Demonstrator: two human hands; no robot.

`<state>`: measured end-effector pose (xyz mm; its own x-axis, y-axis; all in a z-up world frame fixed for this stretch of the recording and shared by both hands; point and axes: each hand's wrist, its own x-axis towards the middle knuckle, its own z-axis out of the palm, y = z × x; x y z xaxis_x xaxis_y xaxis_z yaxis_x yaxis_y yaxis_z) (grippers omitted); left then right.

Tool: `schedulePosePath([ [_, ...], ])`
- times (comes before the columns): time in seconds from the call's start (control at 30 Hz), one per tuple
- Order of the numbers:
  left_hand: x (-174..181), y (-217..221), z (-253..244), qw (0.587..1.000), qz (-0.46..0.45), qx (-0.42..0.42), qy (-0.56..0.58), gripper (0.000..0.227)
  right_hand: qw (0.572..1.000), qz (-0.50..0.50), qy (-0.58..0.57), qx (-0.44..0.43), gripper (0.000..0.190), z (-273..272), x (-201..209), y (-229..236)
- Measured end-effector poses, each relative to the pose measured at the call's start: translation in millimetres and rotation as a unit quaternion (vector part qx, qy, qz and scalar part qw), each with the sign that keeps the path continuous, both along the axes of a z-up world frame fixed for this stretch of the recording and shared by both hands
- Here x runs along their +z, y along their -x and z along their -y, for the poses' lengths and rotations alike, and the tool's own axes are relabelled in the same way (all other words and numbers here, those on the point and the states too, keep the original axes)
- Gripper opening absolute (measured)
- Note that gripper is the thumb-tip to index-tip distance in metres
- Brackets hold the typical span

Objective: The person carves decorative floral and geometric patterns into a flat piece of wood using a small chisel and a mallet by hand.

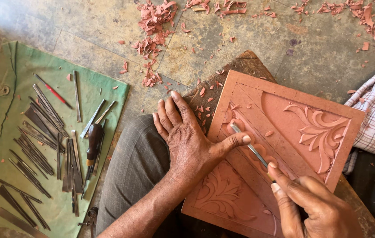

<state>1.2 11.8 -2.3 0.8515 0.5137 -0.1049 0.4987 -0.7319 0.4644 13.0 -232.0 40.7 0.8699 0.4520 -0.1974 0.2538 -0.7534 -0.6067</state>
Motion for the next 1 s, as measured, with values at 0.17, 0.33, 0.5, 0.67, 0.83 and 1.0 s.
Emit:
schedulePosePath([
  [0.17, -3.6, 1.2, 0.6, 1.0, 0.003, 0.0, 0.0, 0.165, 0.997, -0.014, 0.071, -0.001, 0.041, -1.3, 8.8, -5.0],
  [0.33, -5.9, 1.5, -1.3, 1.0, -0.002, -0.008, 0.002, 0.163, 0.966, -0.07, 0.247, 0.015, 0.045, -14.1, 22.9, -18.0],
  [0.5, -3.4, 2.8, -4.1, 1.0, -0.003, -0.011, 0.013, 0.163, 0.965, -0.068, 0.248, 0.049, 0.046, -18.3, 38.1, -28.9],
  [0.67, -12.1, 1.8, -1.9, 0.999, 0.041, 0.028, 0.004, 0.155, 0.997, 0.017, -0.015, -0.068, 0.041, -9.3, 49.5, -21.8],
  [0.83, -27.1, 4.3, 2.3, 0.977, 0.003, 0.027, -0.213, 0.123, 0.997, 0.028, -0.049, -0.057, 0.043, -6.1, 20.1, 0.5],
  [1.0, -17.2, 7.0, -1.9, 0.999, 0.03, 0.006, 0.009, 0.159, 0.993, -0.014, -0.106, -0.051, 0.042, -4.2, -9.3, 16.7],
])
